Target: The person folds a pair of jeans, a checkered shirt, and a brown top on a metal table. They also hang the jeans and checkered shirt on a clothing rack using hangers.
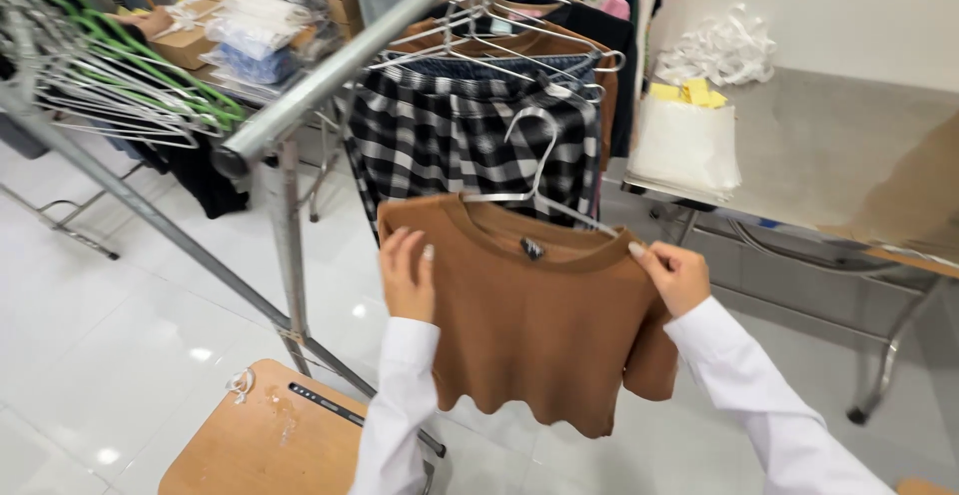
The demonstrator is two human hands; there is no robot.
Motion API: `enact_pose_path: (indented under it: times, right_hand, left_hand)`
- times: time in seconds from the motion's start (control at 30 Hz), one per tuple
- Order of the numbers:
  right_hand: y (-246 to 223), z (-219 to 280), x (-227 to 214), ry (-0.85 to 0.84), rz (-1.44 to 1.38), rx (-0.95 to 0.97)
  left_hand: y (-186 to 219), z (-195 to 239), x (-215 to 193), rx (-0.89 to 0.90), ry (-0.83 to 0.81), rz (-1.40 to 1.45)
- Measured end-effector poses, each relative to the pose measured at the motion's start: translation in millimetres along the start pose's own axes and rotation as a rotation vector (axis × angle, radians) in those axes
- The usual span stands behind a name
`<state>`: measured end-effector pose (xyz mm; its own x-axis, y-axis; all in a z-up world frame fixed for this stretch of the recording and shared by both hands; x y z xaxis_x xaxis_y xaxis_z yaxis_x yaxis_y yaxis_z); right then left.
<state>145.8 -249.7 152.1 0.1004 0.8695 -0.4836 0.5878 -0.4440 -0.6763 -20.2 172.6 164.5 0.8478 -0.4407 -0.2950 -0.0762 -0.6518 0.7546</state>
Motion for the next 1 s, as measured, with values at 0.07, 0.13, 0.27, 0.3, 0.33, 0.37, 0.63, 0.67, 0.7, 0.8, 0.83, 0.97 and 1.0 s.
enact_pose_path:
  times: [0.07, 0.13, 0.27, 0.3, 0.33, 0.37, 0.63, 0.67, 0.7, 0.8, 0.83, 0.97, 1.0]
  right_hand:
    - [-16, -34, 13, 0.001, -0.018, -0.026]
    - [-28, -66, 26, 0.006, -0.029, -0.048]
    - [-63, -117, 51, 0.018, -0.028, -0.076]
    - [-76, -128, 59, 0.022, -0.050, -0.087]
    - [-85, -136, 67, 0.019, -0.055, -0.091]
    - [-95, -144, 75, 0.016, -0.065, -0.107]
    - [-109, -164, 134, -0.069, -0.173, -0.136]
    - [-112, -166, 128, -0.043, -0.161, -0.201]
    - [-115, -167, 121, -0.018, -0.150, -0.265]
    - [-124, -157, 93, -0.018, -0.093, -0.347]
    - [-112, -153, 88, -0.019, -0.088, -0.334]
    - [-81, -127, 51, 0.001, -0.099, -0.280]
    - [-74, -121, 40, -0.021, -0.099, -0.217]
  left_hand:
    - [16, 3, -1, 0.033, -0.015, 0.056]
    - [38, 6, -4, 0.068, -0.036, 0.119]
    - [78, 4, -9, 0.097, -0.039, 0.199]
    - [83, 2, -7, 0.077, -0.059, 0.229]
    - [82, 0, -4, 0.078, -0.054, 0.225]
    - [80, -2, 1, 0.076, -0.070, 0.252]
    - [69, 4, 15, -0.095, -0.190, 0.326]
    - [64, 6, 17, -0.123, -0.183, 0.326]
    - [59, 9, 20, -0.151, -0.177, 0.326]
    - [56, 10, 30, -0.184, -0.195, 0.387]
    - [57, 10, 35, -0.192, -0.207, 0.387]
    - [74, 13, 56, -0.184, -0.258, 0.443]
    - [80, 13, 63, -0.183, -0.276, 0.447]
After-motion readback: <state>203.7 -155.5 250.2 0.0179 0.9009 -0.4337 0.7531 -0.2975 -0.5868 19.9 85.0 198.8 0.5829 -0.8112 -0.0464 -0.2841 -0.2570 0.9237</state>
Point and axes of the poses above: each hand's wrist, its own z-axis away from the middle knuckle, its own x-axis out of the palm, y = z × x, the point moved 8 cm from there along -z, towards the middle knuckle, and after that the axes turned 12 degrees about -x, right-handed, at the moved point
